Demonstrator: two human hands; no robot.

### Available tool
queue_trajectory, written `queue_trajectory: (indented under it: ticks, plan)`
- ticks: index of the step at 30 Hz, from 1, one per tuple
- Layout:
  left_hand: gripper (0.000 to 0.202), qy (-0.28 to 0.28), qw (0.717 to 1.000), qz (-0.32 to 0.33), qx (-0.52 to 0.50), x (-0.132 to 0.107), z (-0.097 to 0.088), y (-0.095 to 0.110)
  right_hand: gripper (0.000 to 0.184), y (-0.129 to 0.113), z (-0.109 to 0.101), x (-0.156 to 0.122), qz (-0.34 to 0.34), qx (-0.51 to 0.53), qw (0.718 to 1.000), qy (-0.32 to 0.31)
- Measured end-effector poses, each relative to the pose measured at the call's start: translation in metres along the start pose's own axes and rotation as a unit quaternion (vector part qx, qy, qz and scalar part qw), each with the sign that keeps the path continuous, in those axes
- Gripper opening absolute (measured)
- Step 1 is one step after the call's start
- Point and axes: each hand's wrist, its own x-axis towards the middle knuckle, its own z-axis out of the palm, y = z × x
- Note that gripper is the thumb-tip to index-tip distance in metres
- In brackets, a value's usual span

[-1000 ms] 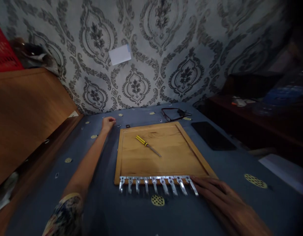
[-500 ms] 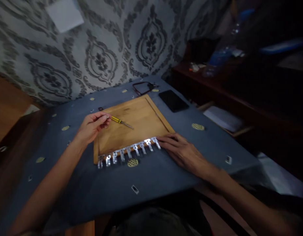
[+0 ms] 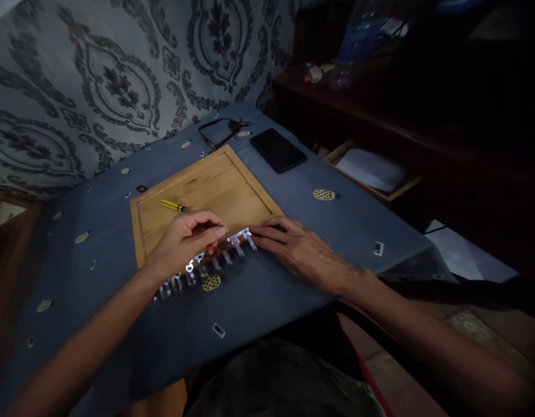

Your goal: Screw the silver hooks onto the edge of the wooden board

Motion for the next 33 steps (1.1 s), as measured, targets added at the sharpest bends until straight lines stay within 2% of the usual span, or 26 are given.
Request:
queue_trajectory:
  ticks: [4,8,14,25,33]
  plan:
    - [0.017,0.005,1.0,-0.03,-0.005,0.013,0.008,-0.006,0.039,-0.002,-0.002,-0.002,0.006,0.005,1.0,-0.002]
    - [0.018,-0.019,0.998,-0.058,0.032,0.02,0.011,-0.008,0.041,-0.003,-0.003,-0.003,0.012,0.014,1.0,-0.008]
    - [0.009,-0.084,0.99,-0.046,0.104,0.031,0.016,-0.001,0.036,-0.004,-0.007,0.0,0.003,-0.001,1.0,0.017]
    - [0.009,-0.134,0.978,-0.064,0.149,0.042,0.02,0.001,0.035,-0.004,-0.01,0.001,0.002,-0.007,1.0,0.016]
    - [0.008,-0.15,0.97,-0.069,0.176,0.047,0.024,0.004,0.034,-0.005,-0.01,0.0,0.011,-0.005,1.0,0.014]
